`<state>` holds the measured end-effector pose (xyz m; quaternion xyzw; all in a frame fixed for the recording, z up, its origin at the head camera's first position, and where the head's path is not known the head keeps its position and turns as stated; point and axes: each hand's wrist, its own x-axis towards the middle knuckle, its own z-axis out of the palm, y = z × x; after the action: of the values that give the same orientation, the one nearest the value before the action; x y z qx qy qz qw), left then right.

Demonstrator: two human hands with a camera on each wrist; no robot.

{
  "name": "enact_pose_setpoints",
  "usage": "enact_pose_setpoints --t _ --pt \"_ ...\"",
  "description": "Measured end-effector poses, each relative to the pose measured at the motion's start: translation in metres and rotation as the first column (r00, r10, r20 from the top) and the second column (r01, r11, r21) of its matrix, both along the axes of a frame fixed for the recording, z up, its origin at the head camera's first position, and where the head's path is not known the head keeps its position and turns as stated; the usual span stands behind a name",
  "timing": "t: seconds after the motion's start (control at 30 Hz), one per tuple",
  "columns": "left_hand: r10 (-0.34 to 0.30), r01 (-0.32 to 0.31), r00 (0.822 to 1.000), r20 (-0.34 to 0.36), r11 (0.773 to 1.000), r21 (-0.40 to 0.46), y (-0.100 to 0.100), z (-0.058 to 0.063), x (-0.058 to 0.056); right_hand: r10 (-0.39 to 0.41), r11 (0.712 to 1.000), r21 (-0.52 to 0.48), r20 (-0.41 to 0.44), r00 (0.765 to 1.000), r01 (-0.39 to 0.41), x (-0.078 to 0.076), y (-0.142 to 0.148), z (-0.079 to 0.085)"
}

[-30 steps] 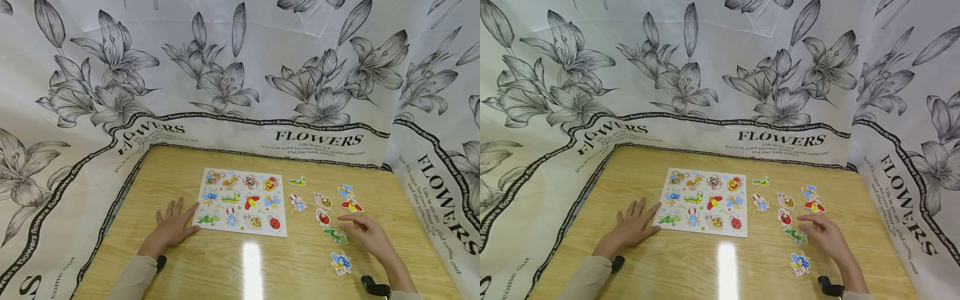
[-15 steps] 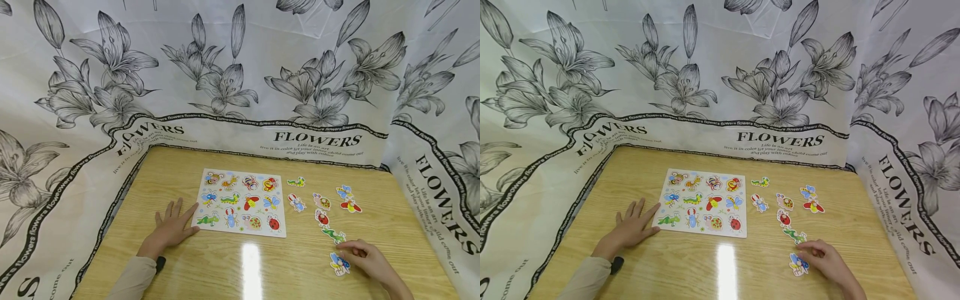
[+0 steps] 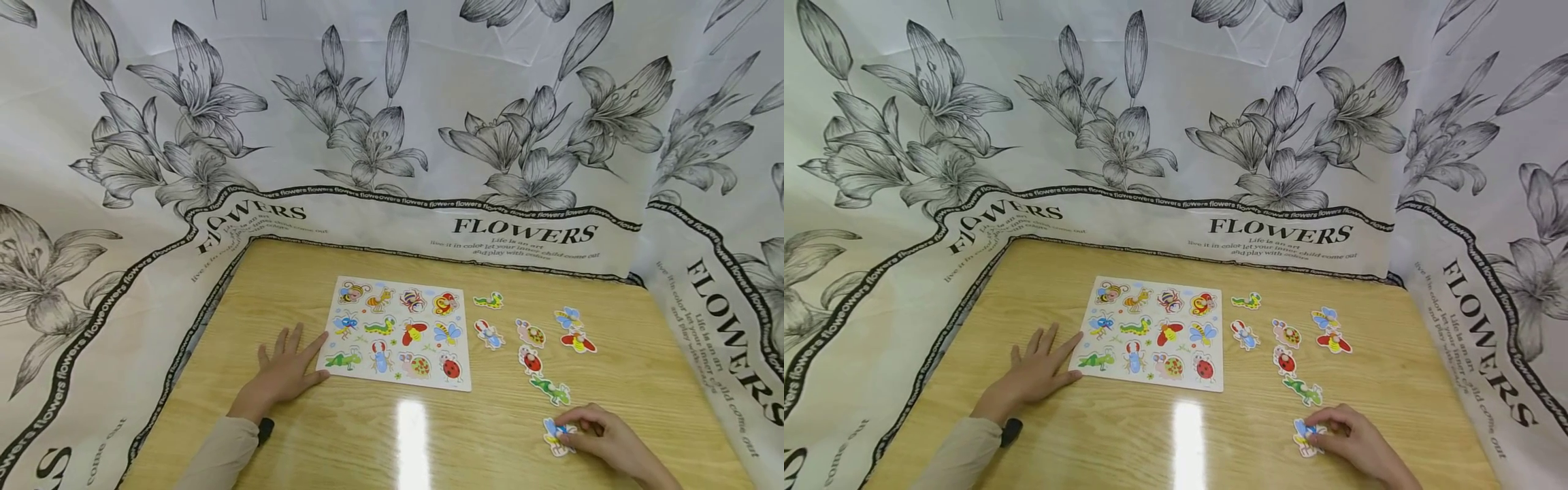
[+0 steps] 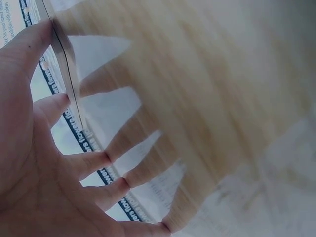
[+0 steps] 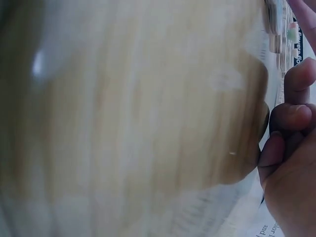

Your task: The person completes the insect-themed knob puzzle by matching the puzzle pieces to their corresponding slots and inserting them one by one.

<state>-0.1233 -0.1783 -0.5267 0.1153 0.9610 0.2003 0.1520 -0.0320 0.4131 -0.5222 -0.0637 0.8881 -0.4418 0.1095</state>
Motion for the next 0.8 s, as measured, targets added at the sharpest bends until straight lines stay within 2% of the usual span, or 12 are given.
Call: enact_pose_setpoints --t 0.23,0.6,0.8 --pt "0.001 -0.001 1.0 -0.007 1.0 -0.008 0.0001 0.0028 0.001 0.055 0.998 -0.009 -0.065 0.996 -0.056 -0.0004 -0.0007 -0.0017" --pt "0.002 -0.002 1.0 -0.009 1.0 -0.011 0.0009 0.0067 0.0024 0.105 0.994 0.002 -0.083 0.991 -0.106 -0.002 -0.0024 -0.0039" --pt "0.003 -0.003 1.0 -0.008 1.0 -0.007 0.0018 0.008 0.0028 0.115 0.993 0.037 -0.152 0.982 -0.111 -0.0023 -0.0042 -0.0068"
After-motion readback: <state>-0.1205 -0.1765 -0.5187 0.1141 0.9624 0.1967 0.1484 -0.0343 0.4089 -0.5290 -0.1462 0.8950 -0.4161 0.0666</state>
